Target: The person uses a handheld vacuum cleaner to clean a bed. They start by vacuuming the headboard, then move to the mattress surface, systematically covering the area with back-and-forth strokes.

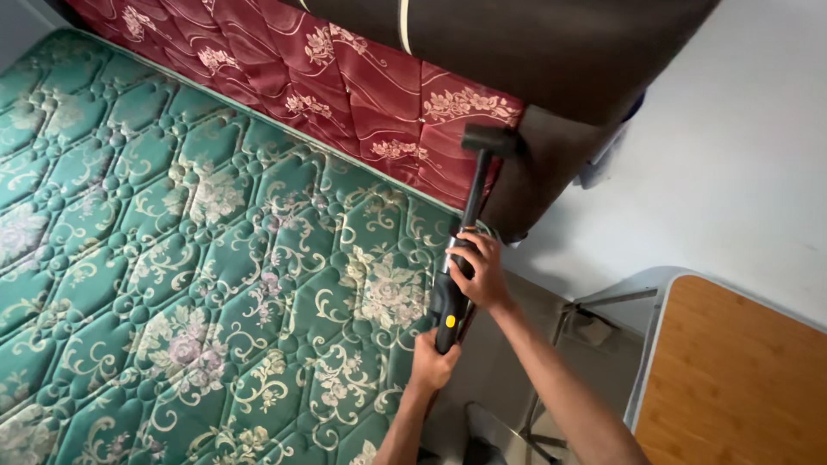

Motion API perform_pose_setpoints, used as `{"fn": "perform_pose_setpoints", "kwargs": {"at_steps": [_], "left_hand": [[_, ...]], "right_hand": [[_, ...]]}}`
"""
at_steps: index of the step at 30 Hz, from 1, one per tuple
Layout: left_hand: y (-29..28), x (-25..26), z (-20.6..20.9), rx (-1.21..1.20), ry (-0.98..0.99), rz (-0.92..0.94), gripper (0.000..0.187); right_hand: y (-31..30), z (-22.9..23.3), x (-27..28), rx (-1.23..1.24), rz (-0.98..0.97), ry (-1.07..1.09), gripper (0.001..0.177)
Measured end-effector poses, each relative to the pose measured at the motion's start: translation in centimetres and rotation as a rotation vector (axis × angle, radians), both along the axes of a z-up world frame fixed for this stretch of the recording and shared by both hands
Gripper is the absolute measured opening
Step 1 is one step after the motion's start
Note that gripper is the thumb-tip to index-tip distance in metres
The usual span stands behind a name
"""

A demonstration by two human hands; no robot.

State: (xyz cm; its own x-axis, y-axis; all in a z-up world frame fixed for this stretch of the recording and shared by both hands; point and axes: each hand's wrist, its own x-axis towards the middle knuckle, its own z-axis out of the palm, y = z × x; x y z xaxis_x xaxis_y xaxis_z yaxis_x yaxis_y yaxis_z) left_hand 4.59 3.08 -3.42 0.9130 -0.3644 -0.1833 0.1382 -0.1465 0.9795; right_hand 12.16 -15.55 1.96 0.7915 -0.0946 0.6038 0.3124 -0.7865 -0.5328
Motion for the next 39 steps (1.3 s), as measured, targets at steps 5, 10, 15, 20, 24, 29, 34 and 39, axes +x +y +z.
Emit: {"fn": "perform_pose_setpoints", "kwargs": {"at_steps": [5, 10, 15, 20, 24, 29, 34, 39], "left_hand": [[1.2, 0.2, -2.1, 0.001, -0.015, -0.027, 0.022], [2.2, 0.7, -1.2, -0.021, 0.089, -0.029, 0.020], [2.5, 0.6, 1.5, -0.039, 0.045, -0.046, 0.019], [1.8, 1.5, 2.2, -0.028, 0.000, -0.027, 0.022], [1.0, 1.2, -0.4, 0.020, -0.010, -0.014, 0.022], [-0.3, 1.3, -3.7, -0.148, 0.147, 0.015, 0.020], [-0.4, -0.6, -5.6, -0.144, 0.137, 0.071, 0.012], [-0.3, -0.9, -8.0, -0.075, -0.254, 0.158, 0.009]], "right_hand": [[0.8, -3.5, 0.2, -0.001, -0.015, 0.067, 0.022], [1.9, -3.3, 0.2, 0.005, -0.047, 0.116, 0.022], [2.6, -0.1, 0.5, 0.040, -0.028, 0.033, 0.022], [2.0, 2.8, 1.1, 0.008, 0.020, -0.004, 0.023], [1.2, 2.4, 1.6, -0.078, 0.042, -0.037, 0.027], [0.4, -0.1, 1.0, -0.120, 0.037, 0.013, 0.026], [0.4, -2.5, 0.7, -0.097, 0.062, -0.005, 0.025], [1.1, -1.5, 0.0, -0.039, 0.073, -0.115, 0.029]]}}
